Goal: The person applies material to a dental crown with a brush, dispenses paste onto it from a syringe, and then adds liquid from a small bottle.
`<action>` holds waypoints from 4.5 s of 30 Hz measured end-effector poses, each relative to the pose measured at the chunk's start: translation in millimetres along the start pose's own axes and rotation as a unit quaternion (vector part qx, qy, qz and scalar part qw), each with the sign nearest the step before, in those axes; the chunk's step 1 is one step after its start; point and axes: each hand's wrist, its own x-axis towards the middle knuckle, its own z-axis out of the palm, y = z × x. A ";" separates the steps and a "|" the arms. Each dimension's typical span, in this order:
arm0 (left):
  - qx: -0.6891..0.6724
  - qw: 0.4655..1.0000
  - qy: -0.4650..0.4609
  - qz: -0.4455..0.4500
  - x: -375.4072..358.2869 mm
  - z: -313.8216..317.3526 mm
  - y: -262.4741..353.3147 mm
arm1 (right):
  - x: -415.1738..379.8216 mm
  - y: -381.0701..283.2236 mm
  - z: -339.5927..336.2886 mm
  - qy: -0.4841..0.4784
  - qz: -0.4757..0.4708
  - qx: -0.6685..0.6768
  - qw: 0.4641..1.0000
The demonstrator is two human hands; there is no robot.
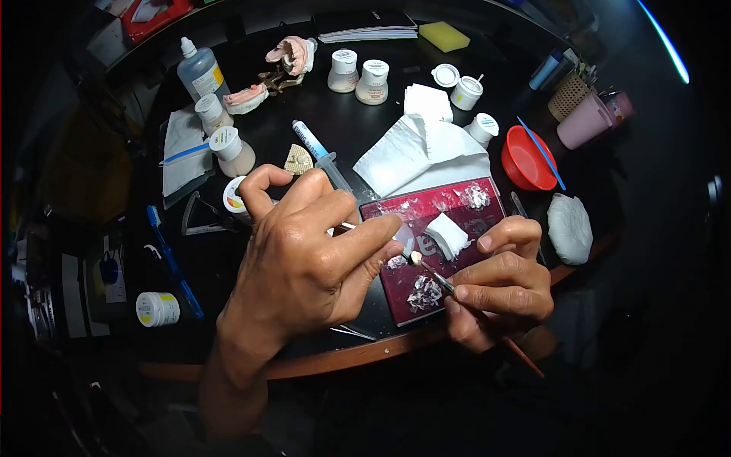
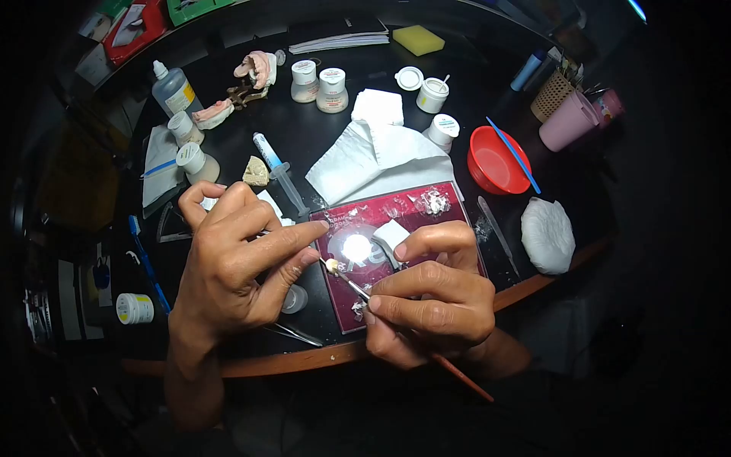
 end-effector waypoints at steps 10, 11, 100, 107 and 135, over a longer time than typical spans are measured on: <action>-0.004 1.000 0.001 -0.002 -0.4 0.0 -0.1 | 1.4 -0.4 -0.3 -0.002 0.001 -0.009 1.000; -0.003 1.000 0.001 -0.001 -0.4 0.1 -0.1 | 1.9 -0.6 -0.4 -0.001 0.001 -0.009 1.000; -0.071 0.995 -0.050 -0.048 -2.3 -5.4 -0.8 | 7.3 3.0 -8.0 -0.013 0.006 0.006 1.000; -0.070 0.994 -0.056 -0.066 -4.4 -4.0 -3.8 | 10.8 7.7 -11.1 -0.033 -0.030 0.038 0.998; -0.079 0.994 -0.080 -0.006 -0.7 -15.7 -3.2 | 1.3 17.6 -4.8 -0.005 -0.017 0.044 0.999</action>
